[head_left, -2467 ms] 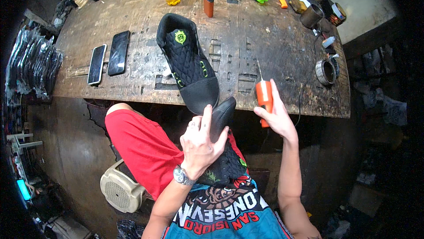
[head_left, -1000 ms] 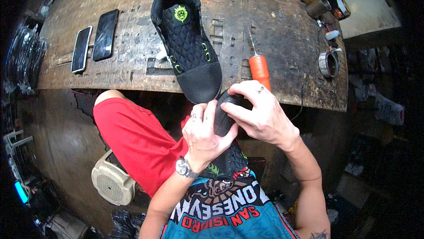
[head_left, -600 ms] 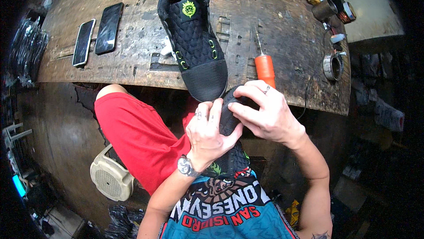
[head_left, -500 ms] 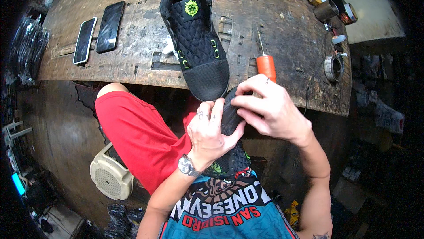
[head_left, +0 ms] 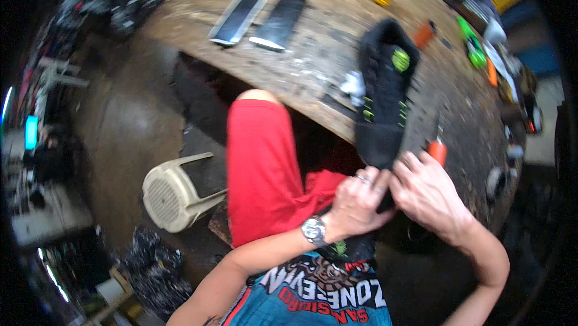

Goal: The person sits at a workbench and uses a rotary tool to grind and shape the sole of a black shoe. They repeatedly reposition the shoe, inspect the sole, and continue grinding along the edges and surface of the sole.

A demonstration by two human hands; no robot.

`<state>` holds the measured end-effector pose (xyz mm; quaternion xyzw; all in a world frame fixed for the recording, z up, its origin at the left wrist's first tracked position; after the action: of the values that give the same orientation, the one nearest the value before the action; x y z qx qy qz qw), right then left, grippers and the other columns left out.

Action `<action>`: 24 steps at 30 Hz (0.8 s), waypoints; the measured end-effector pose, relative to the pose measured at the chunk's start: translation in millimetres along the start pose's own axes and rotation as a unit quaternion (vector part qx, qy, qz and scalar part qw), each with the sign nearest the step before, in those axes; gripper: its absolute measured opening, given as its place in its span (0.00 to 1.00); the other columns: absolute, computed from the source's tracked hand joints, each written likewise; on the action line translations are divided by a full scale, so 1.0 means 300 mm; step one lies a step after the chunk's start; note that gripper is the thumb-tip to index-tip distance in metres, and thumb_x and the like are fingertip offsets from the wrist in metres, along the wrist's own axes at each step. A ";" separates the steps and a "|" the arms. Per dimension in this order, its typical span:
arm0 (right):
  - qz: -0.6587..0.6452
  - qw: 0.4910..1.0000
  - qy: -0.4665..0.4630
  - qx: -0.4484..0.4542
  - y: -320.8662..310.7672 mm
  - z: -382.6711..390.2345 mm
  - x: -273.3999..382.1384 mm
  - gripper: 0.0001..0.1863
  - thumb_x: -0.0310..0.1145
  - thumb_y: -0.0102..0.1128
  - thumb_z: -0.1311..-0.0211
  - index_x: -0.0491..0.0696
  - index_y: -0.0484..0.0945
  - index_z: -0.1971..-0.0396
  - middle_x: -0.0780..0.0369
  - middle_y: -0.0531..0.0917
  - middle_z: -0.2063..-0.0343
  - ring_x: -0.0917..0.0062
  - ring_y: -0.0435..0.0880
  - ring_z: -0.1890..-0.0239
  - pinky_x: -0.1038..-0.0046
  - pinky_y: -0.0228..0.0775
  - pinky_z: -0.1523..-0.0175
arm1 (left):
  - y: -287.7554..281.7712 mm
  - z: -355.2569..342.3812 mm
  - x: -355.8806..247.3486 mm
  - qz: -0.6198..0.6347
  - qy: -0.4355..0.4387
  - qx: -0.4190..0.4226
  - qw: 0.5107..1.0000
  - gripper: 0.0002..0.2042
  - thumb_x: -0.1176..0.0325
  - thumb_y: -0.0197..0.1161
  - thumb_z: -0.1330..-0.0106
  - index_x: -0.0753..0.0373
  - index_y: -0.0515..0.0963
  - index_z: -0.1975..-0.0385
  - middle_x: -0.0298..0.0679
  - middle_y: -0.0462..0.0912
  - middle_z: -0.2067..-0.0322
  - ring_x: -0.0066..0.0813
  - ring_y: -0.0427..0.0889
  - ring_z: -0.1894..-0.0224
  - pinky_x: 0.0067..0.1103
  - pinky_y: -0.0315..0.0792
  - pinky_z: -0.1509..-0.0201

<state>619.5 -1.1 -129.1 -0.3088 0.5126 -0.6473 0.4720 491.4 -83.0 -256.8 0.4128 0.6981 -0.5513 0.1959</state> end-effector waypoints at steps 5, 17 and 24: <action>0.028 0.999 -0.021 0.030 0.001 -0.042 0.015 0.09 0.36 0.58 0.44 0.46 0.80 0.75 0.59 0.80 0.71 0.67 0.79 0.58 0.64 0.68 0.54 | 0.026 0.015 0.000 0.026 0.005 -0.046 0.999 0.31 0.54 0.73 0.46 0.73 0.76 0.50 0.54 0.76 0.54 0.48 0.79 0.56 0.36 0.76 0.58; 0.002 0.996 -0.090 -0.028 0.048 -0.046 -0.032 0.07 0.34 0.58 0.47 0.46 0.77 0.77 0.59 0.78 0.73 0.65 0.78 0.61 0.62 0.68 0.54 | 0.030 0.024 -0.007 0.005 -0.009 -0.021 1.000 0.33 0.56 0.75 0.51 0.75 0.75 0.50 0.57 0.74 0.47 0.50 0.78 0.49 0.36 0.77 0.54; -0.023 0.988 -0.131 -0.073 0.081 -0.027 -0.071 0.09 0.36 0.62 0.50 0.48 0.77 0.73 0.63 0.77 0.70 0.70 0.76 0.60 0.66 0.68 0.55 | -0.014 -0.006 -0.004 0.008 -0.025 0.042 0.999 0.30 0.56 0.76 0.52 0.70 0.76 0.54 0.52 0.78 0.58 0.49 0.82 0.58 0.37 0.79 0.58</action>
<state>627.4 20.9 -152.8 -0.4362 0.4852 -0.5728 0.4962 489.1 -82.1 -252.9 0.4124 0.6659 -0.5886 0.2000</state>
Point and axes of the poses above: each hand's wrist, its own z-axis away from the middle knuckle, its own y-axis out of the palm, x = y × z, the point moved 1 cm from there along -z, towards the middle knuckle
